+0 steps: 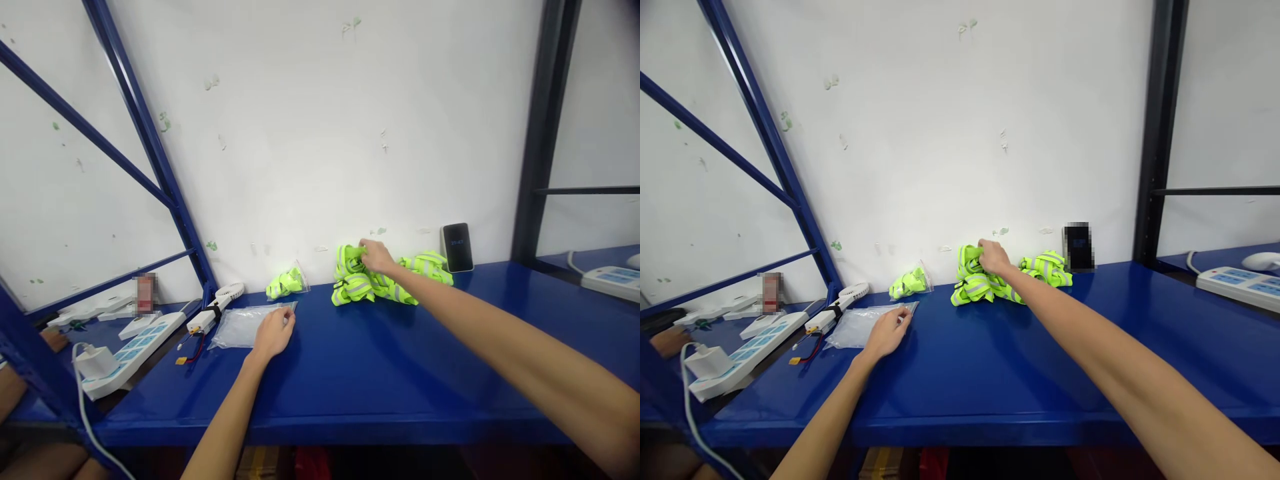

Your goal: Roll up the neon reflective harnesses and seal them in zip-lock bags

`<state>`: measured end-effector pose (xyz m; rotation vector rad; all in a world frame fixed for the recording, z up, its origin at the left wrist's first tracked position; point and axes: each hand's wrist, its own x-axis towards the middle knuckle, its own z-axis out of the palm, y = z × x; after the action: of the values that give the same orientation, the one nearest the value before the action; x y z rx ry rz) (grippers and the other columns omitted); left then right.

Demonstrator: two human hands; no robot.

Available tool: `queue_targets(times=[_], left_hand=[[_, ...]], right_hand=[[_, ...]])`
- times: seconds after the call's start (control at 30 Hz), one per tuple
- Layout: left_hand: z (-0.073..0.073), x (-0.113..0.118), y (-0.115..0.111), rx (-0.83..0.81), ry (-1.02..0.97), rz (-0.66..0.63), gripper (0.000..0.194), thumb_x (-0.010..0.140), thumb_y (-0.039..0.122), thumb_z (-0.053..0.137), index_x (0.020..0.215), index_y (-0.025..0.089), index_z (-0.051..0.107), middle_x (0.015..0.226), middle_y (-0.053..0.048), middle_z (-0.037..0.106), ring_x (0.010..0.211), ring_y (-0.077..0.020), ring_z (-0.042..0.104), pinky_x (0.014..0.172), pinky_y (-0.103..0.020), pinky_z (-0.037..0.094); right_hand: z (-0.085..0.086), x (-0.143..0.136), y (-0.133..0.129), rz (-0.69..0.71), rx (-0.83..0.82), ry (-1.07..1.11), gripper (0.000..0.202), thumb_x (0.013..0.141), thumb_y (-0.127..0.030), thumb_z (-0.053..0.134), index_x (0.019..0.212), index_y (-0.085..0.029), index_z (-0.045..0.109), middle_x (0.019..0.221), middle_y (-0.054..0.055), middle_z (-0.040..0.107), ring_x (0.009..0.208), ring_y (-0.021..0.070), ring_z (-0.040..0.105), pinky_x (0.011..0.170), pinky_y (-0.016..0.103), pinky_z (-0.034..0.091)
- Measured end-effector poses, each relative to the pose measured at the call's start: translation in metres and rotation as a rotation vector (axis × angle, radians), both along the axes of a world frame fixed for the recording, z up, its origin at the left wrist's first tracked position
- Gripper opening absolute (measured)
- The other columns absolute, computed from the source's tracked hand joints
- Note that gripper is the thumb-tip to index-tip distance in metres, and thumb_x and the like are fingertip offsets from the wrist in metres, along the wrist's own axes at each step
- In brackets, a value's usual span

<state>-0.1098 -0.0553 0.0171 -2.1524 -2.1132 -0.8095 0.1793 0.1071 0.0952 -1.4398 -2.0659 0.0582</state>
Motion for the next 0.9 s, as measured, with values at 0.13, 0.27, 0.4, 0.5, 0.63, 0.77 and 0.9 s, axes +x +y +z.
queue_targets(times=[0.13,0.27,0.4,0.5,0.63,0.77,0.9], left_hand=[[0.001,0.0,0.003,0.083,-0.054,-0.016,0.02,0.09,0.033,0.04,0.09,0.022,0.057,0.093,-0.006,0.065,0.089,-0.0231,0.059,0.079,-0.035,0.042],[0.004,0.024,0.011,0.282,-0.175,-0.109,0.007,0.089,0.027,0.039,0.09,0.021,0.043,0.093,-0.006,0.058,0.087,-0.0197,0.054,0.08,-0.034,0.043],[0.006,0.068,0.024,0.336,-0.332,-0.217,0.017,0.089,0.031,0.045,0.099,0.02,0.038,0.096,-0.006,0.056,0.087,-0.0179,0.055,0.083,-0.035,0.044],[0.003,0.1,0.044,0.202,-0.494,-0.31,0.051,0.084,0.041,0.057,0.123,0.019,0.033,0.11,-0.011,0.059,0.101,-0.0228,0.058,0.09,-0.04,0.044],[0.001,0.134,0.076,0.051,-0.73,-0.338,0.068,0.076,0.051,0.067,0.129,0.017,0.042,0.125,-0.015,0.057,0.12,-0.0318,0.052,0.103,-0.047,0.037],[0.007,0.153,0.092,0.228,-1.024,-0.277,0.056,0.076,0.039,0.071,0.125,0.018,0.052,0.137,-0.014,0.051,0.134,-0.0311,0.039,0.111,-0.045,0.031],[0.016,0.151,0.092,0.219,-1.104,-0.225,0.041,0.076,0.032,0.07,0.113,0.019,0.059,0.127,-0.013,0.06,0.128,-0.03,0.047,0.107,-0.046,0.036]], right_hand=[[0.047,-0.004,-0.003,0.022,0.176,0.35,0.02,0.079,-0.008,0.052,0.095,-0.015,0.06,0.096,0.009,0.066,0.083,0.02,0.063,0.073,0.031,0.05],[0.102,-0.017,-0.023,0.278,0.122,0.756,0.01,0.079,-0.009,0.055,0.083,-0.018,0.054,0.076,0.0,0.058,0.06,0.0123,0.062,0.058,0.026,0.052],[0.135,-0.034,-0.059,0.493,0.123,0.703,0.009,0.078,-0.007,0.055,0.078,-0.016,0.055,0.074,0.001,0.057,0.058,0.0118,0.06,0.057,0.026,0.051],[0.142,-0.042,-0.095,0.598,0.055,0.507,0.013,0.077,-0.008,0.056,0.087,-0.015,0.06,0.075,0.004,0.061,0.062,0.0142,0.062,0.061,0.028,0.051],[0.135,-0.044,-0.136,0.933,-0.132,0.039,0.034,0.076,-0.022,0.068,0.109,-0.018,0.064,0.1,0.008,0.069,0.087,0.0194,0.064,0.076,0.03,0.051],[0.107,-0.021,-0.12,1.115,-0.292,-0.227,0.051,0.075,-0.036,0.071,0.124,-0.023,0.061,0.128,0.006,0.062,0.116,0.0241,0.057,0.091,0.03,0.047],[0.054,0.025,-0.055,0.68,-0.067,-0.015,0.044,0.087,-0.034,0.051,0.127,-0.018,0.059,0.136,0.012,0.055,0.125,0.0284,0.05,0.104,0.041,0.038]])
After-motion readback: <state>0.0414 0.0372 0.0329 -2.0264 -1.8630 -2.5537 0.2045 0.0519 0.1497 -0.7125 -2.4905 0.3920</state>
